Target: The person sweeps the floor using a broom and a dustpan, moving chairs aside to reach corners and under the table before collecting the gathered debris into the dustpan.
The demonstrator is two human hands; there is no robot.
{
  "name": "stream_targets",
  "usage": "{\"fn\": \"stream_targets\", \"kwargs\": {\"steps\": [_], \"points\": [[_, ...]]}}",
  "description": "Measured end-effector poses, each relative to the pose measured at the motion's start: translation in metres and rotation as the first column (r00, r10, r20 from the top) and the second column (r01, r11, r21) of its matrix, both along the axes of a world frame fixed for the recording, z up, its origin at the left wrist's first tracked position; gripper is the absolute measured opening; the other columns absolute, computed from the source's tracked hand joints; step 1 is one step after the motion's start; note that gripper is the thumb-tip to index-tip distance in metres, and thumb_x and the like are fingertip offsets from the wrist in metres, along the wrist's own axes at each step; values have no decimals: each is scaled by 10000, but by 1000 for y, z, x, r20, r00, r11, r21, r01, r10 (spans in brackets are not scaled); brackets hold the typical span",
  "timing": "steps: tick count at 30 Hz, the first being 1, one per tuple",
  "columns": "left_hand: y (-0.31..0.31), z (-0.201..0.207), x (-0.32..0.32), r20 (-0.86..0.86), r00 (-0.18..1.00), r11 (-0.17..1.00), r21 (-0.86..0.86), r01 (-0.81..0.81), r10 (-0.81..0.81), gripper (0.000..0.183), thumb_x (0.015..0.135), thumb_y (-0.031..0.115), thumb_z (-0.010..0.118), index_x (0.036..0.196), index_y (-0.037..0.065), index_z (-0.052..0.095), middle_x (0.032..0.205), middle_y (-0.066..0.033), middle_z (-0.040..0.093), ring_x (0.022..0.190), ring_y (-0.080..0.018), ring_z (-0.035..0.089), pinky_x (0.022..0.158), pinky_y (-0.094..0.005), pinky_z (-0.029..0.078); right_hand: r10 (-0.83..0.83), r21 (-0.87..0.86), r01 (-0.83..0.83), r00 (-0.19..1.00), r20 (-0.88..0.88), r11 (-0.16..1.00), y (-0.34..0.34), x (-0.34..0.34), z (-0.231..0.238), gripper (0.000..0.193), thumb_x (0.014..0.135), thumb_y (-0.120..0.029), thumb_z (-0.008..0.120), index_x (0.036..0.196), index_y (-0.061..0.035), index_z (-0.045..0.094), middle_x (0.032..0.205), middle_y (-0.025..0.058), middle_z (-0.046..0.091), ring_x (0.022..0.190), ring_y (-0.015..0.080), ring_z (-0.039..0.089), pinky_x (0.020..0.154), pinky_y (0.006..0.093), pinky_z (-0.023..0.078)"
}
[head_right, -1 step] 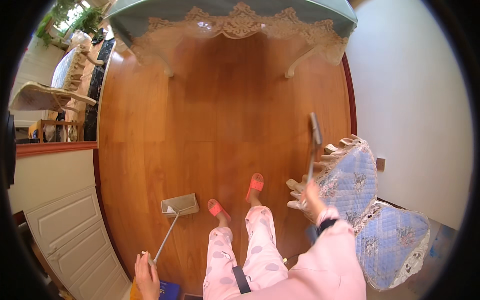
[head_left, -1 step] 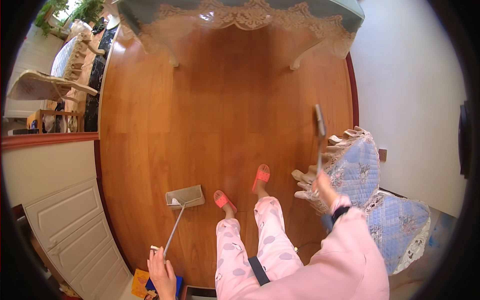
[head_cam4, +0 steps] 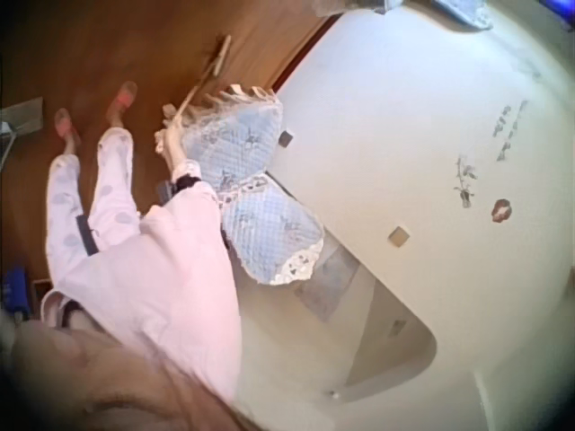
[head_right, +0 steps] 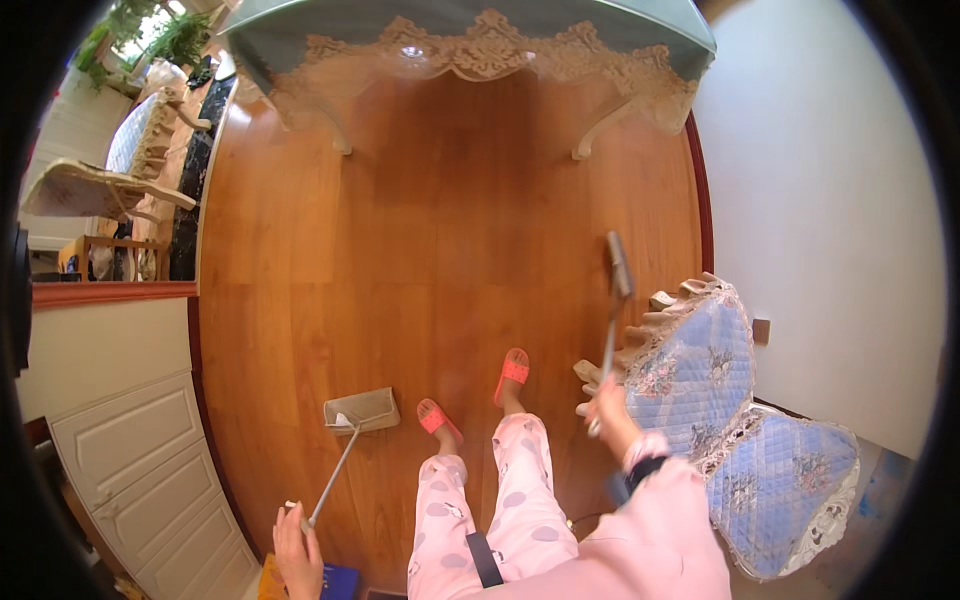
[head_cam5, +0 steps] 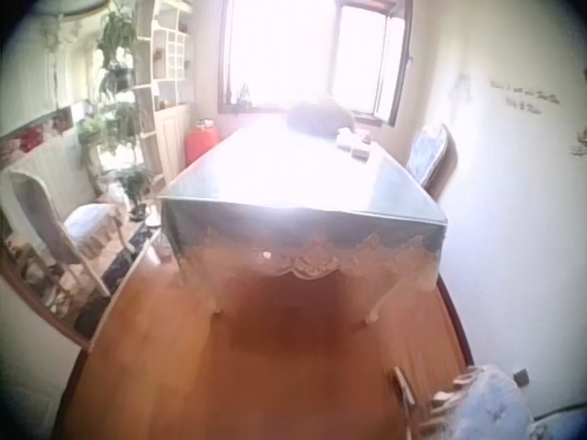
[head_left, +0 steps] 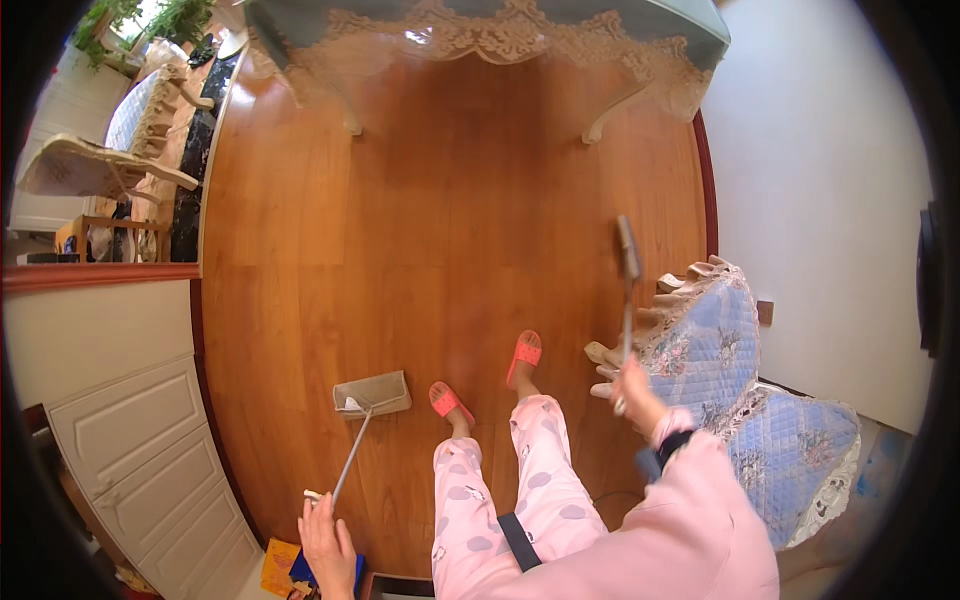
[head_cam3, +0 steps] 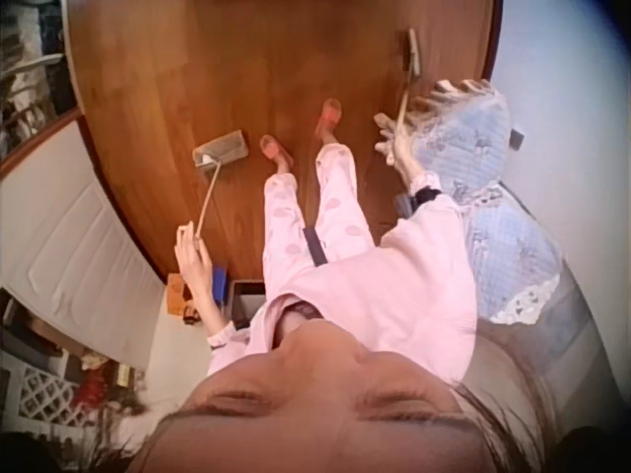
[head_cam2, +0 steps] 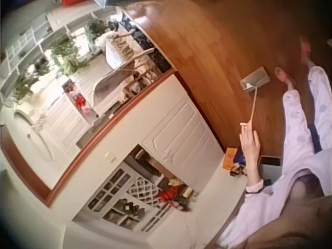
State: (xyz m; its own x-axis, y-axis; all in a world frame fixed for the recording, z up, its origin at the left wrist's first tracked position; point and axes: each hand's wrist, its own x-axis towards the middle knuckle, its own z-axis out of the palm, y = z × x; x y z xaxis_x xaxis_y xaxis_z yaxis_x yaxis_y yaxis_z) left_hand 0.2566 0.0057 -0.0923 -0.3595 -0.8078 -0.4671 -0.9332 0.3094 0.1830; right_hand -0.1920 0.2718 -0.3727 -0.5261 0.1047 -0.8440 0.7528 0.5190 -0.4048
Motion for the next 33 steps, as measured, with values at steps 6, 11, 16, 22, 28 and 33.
{"fn": "stream_targets", "kwargs": {"steps": [6, 11, 16, 22, 28, 33], "points": [[-3, -29, 32, -132, 989, 998, 17, -63, 65, 440, 907, 66, 514, 1346, 72, 478, 1360, -137, 487, 1349, -343, 356, 1098, -504, 265, -132, -87, 173, 926, 355, 981, -63, 221, 107, 278, 983, -405, 434, 820, -181, 414, 518, -12, 342, 367, 96, 315, 326, 245, 287], [-6, -65, 72, -53, 974, 975, 34, -220, 222, 567, 903, 107, 543, 1433, 91, 343, 1498, -158, 284, 1406, -389, 206, 1119, -522, 207, -208, -261, 428, 779, 591, 865, -103, 264, 141, 151, 1007, -320, 404, 1083, -256, 517, 569, -42, 303, 413, 69, 258, 352, 226, 239], [-2, -113, 122, -103, 881, 887, 64, -458, 462, 794, 844, 166, 637, 1497, 107, 190, 1539, -201, 175, 1411, -430, 163, 1116, -556, 202, 125, -287, -30, 939, 319, 957, -118, 209, 167, 271, 1005, -301, 427, 1261, -247, 496, 564, -20, 373, 416, 79, 345, 354, 226, 291], [9, -151, 158, -292, 688, 746, 216, -630, 665, 978, 786, 83, 682, 1516, 101, 32, 1519, -269, 180, 1403, -421, 201, 1132, -476, 214, 420, -128, -461, 872, -252, 878, -162, 50, 18, 270, 996, -383, 444, 854, -162, 509, 465, 18, 401, 310, 153, 373, 284, 308, 286], [25, -191, 173, -306, 576, 651, 296, -699, 758, 979, 793, 52, 678, 1524, 154, 34, 1410, -278, 391, 1303, -377, 411, 1051, -416, 349, 515, 157, -491, 831, -212, 857, -278, -50, -48, 340, 959, -275, 481, 1221, -77, 573, 664, 73, 591, 508, 191, 538, 442, 357, 409], [32, -227, 174, -370, 459, 584, 398, -707, 808, 723, 813, 24, 664, 1448, 59, 321, 1094, -109, 609, 994, -190, 581, 889, -296, 461, 746, 346, -686, 449, -492, 640, -181, 71, -83, 397, 956, -216, 440, 1332, -97, 483, 824, 226, 633, 725, 334, 650, 632, 439, 499]]}}
